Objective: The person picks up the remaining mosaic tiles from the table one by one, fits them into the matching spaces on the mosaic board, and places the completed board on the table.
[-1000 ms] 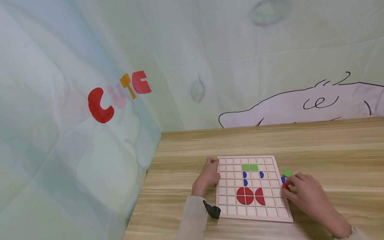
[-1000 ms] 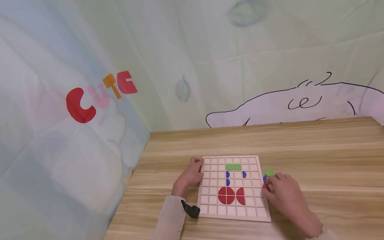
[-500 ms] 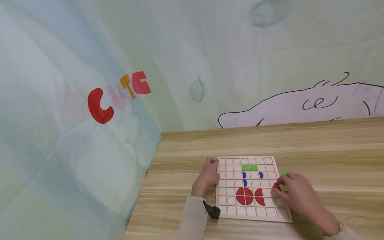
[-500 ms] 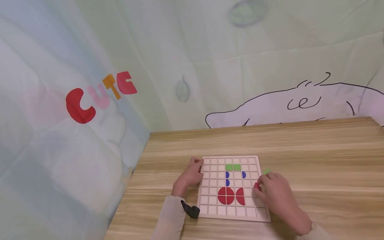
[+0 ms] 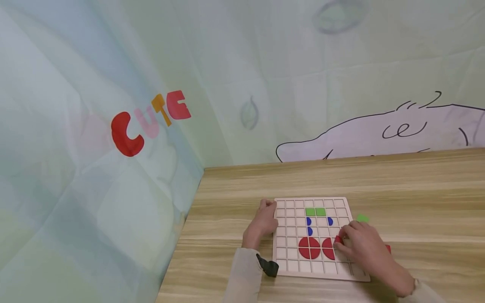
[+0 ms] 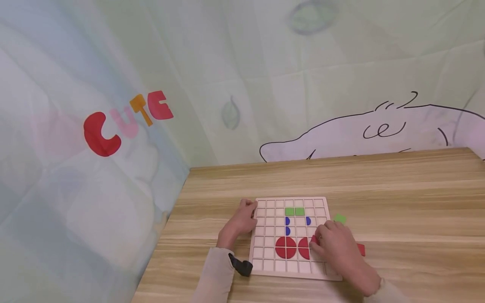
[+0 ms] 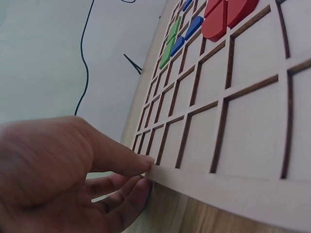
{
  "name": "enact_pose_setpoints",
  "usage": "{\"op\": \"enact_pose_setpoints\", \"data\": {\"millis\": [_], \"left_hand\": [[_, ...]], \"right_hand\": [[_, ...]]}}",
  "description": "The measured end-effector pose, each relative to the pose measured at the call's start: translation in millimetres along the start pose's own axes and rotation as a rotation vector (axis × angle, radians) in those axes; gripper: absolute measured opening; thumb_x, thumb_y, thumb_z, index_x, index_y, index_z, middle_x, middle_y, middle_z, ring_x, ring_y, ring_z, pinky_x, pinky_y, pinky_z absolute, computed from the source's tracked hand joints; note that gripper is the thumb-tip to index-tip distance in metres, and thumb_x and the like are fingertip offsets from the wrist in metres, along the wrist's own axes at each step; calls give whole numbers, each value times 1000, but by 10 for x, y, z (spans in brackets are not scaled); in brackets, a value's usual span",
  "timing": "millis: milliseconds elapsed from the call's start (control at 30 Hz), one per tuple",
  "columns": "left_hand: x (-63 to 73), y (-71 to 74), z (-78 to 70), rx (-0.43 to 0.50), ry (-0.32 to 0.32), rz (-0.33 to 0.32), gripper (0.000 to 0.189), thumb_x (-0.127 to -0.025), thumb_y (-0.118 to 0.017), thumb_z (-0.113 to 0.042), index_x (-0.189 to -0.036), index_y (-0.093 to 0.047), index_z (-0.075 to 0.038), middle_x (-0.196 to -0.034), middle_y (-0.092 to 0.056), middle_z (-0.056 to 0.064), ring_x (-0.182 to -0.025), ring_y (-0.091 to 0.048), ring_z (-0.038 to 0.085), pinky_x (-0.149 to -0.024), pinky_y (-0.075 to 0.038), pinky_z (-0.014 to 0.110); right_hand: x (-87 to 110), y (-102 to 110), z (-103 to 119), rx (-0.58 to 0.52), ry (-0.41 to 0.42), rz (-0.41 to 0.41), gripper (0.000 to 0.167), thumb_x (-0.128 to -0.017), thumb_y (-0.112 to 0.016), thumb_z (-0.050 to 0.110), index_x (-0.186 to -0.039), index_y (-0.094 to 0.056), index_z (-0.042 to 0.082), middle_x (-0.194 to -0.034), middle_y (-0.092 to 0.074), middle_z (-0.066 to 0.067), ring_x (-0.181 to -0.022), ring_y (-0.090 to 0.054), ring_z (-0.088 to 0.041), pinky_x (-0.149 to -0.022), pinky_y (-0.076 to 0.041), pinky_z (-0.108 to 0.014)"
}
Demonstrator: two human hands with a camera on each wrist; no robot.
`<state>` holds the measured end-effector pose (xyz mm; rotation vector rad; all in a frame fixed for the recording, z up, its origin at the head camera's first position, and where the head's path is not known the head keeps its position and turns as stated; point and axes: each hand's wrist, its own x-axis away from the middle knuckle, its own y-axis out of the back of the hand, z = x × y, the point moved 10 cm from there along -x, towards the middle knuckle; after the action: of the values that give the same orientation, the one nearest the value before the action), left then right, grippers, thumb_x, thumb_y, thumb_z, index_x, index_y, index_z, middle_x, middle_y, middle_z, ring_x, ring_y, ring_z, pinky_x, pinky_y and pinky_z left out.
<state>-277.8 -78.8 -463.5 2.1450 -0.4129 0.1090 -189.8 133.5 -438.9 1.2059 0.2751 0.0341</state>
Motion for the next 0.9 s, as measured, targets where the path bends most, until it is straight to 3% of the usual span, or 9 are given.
{"op": "enact_pose_setpoints", "data": {"millis": [500,900], "left_hand": [[6,4,2,12,2,-7,60,-90,-48,3,-148,-34,-5,-146,-30,11,-132,-36,27,-106,-35,41],[7,1,-2,13,1,3,61,-90,-48,3,-149,-33,-4,-148,-28,11,-134,-34,26,-107,-35,40]], "right_hand": [[5,13,79,-12,62,-42,16,-72,-81,21,-80,-69,14,-77,-57,5,-76,-47,-13,-71,-42,-36],[19,0,110,-25,77,-30,16,-70,-83,19,-81,-72,14,-76,-60,6,-75,-48,-11,-71,-42,-34]]}}
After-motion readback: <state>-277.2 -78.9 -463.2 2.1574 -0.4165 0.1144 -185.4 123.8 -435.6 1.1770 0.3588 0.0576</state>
